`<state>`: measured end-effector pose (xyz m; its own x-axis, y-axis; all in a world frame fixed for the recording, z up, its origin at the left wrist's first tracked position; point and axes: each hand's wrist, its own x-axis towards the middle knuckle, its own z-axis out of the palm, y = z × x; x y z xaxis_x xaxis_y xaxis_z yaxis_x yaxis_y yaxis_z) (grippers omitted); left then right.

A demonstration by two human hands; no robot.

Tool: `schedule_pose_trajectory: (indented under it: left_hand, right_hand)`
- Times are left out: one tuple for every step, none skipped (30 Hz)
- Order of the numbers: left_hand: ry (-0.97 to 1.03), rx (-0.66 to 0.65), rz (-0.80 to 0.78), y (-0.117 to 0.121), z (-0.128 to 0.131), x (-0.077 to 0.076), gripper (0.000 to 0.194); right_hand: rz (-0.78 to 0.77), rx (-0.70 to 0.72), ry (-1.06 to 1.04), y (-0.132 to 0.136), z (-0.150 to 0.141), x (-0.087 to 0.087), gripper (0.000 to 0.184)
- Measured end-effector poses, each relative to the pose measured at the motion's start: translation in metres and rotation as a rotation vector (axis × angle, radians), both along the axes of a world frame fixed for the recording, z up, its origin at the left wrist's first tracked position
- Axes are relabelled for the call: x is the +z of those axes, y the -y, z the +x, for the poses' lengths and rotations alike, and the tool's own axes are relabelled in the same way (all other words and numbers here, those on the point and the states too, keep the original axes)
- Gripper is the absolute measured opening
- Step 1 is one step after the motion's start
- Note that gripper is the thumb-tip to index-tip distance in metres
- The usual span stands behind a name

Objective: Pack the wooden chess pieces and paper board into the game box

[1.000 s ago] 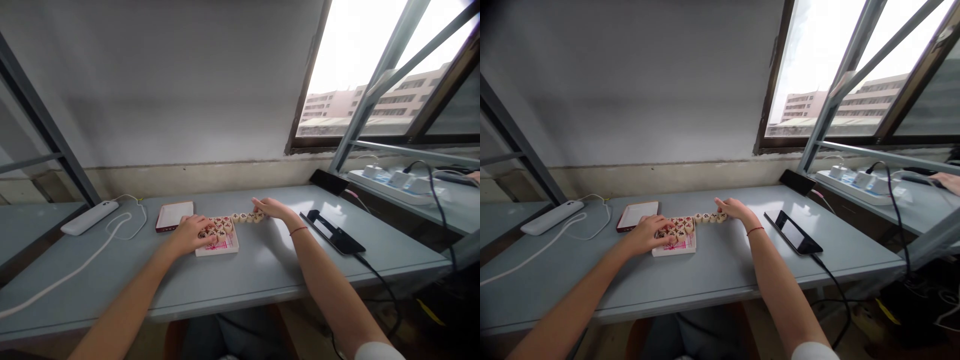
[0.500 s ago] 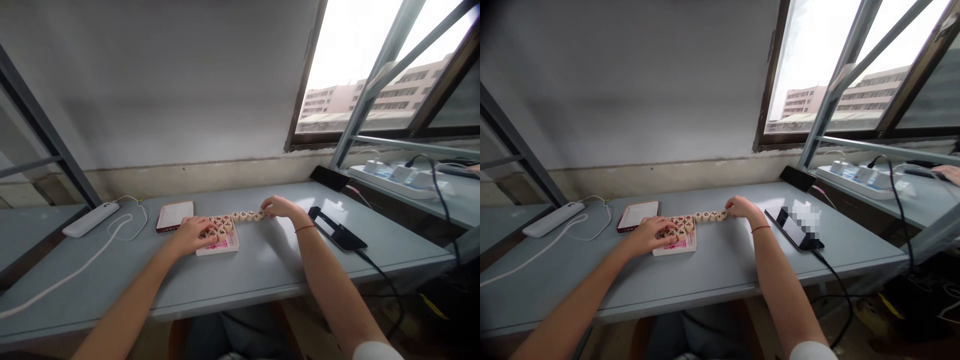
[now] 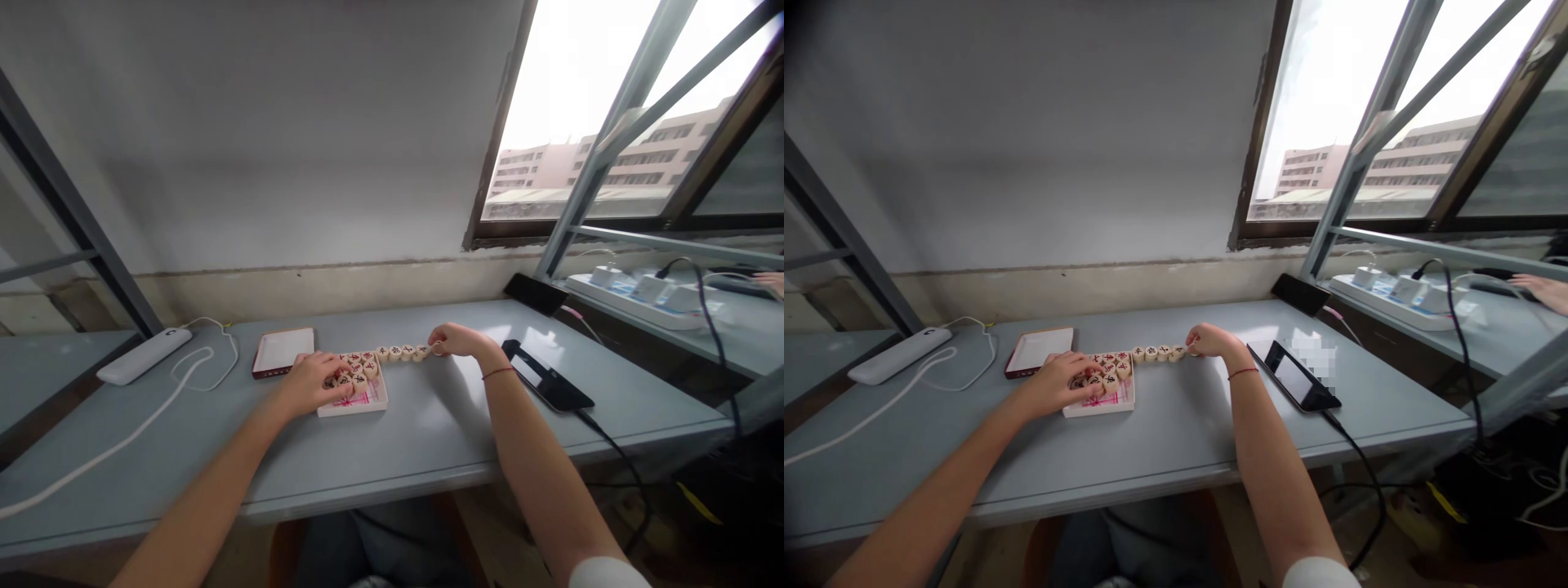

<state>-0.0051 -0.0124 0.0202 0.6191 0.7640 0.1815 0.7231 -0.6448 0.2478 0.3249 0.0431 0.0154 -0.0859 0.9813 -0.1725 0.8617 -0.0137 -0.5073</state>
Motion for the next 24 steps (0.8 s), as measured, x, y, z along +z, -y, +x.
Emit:
schedule_pose_trajectory:
  left_hand:
    - [0.005,-0.003,0.010,0.000,0.000,0.000,0.032]
    - [0.013,-0.006,0.023,-0.001,0.000,0.000,0.032]
    - [0.025,-0.009,0.037,-0.001,0.000,0.001,0.032]
    - [0.038,-0.016,0.051,-0.002,0.001,0.002,0.032]
    - [0.051,-0.024,0.064,-0.003,0.003,0.004,0.032]
    - [0.062,-0.035,0.075,-0.004,0.006,0.006,0.032]
    - [0.072,-0.046,0.083,-0.005,0.011,0.008,0.033]
    - [0.082,-0.057,0.088,-0.006,0.016,0.010,0.035]
    - [0.094,-0.063,0.091,-0.007,0.022,0.012,0.037]
    - [0.112,-0.068,0.091,-0.007,0.028,0.014,0.040]
    - [0.139,-0.073,0.089,-0.006,0.035,0.015,0.043]
    - [0.160,-0.073,0.088,-0.006,0.040,0.015,0.045]
    - [0.191,-0.051,0.093,-0.005,0.045,0.014,0.043]
    - [0.218,-0.028,0.094,-0.005,0.049,0.012,0.038]
    - [0.246,-0.007,0.103,-0.004,0.051,0.010,0.035]
    - [0.270,0.002,0.114,-0.004,0.051,0.008,0.034]
    - [0.288,0.002,0.127,-0.003,0.051,0.005,0.033]
    - [0.300,-0.004,0.141,-0.003,0.050,0.003,0.033]
    - [0.305,-0.013,0.154,-0.003,0.049,0.000,0.033]
    - [0.302,-0.018,0.165,-0.002,0.048,-0.002,0.032]
    - [0.295,-0.019,0.174,-0.002,0.047,-0.004,0.032]
    - [0.282,-0.016,0.183,-0.002,0.046,-0.005,0.032]
    - [0.265,-0.009,0.191,-0.001,0.045,-0.007,0.033]
    - [0.247,0.000,0.201,-0.001,0.045,-0.008,0.035]
  right_hand:
    - [-0.007,-0.009,-0.021,0.001,0.001,0.001,0.020]
    - [0.009,-0.024,-0.065,0.002,0.000,0.003,0.023]
    - [0.044,-0.039,-0.138,0.003,-0.001,0.005,0.025]
    - [0.094,-0.042,-0.237,0.005,-0.004,0.007,0.026]
    - [0.135,-0.023,-0.352,0.008,-0.009,0.010,0.027]
    - [0.158,0.016,-0.469,0.011,-0.016,0.012,0.028]
    - [0.158,0.074,-0.576,0.015,-0.025,0.015,0.029]
    - [0.140,0.145,-0.650,0.019,-0.034,0.017,0.031]
    - [0.119,0.204,-0.689,0.023,-0.044,0.020,0.032]
    - [0.096,0.253,-0.718,0.027,-0.054,0.021,0.034]
    - [0.071,0.298,-0.746,0.030,-0.062,0.023,0.035]
    - [0.047,0.329,-0.773,0.033,-0.070,0.024,0.036]
    - [0.026,0.347,-0.801,0.035,-0.075,0.024,0.037]
    - [0.006,0.354,-0.830,0.036,-0.079,0.024,0.037]
    - [-0.014,0.352,-0.860,0.037,-0.081,0.023,0.038]
    - [-0.034,0.345,-0.890,0.037,-0.083,0.023,0.038]
    - [-0.059,0.338,-0.916,0.038,-0.084,0.022,0.037]
    - [-0.085,0.334,-0.937,0.038,-0.085,0.021,0.037]
    - [-0.110,0.333,-0.951,0.038,-0.085,0.020,0.036]
    - [-0.134,0.336,-0.955,0.038,-0.086,0.019,0.036]
    - [-0.155,0.342,-0.947,0.038,-0.087,0.019,0.037]
    - [-0.169,0.348,-0.931,0.038,-0.087,0.018,0.037]
    - [-0.179,0.354,-0.910,0.038,-0.087,0.018,0.037]
    - [-0.180,0.358,-0.885,0.037,-0.087,0.018,0.036]
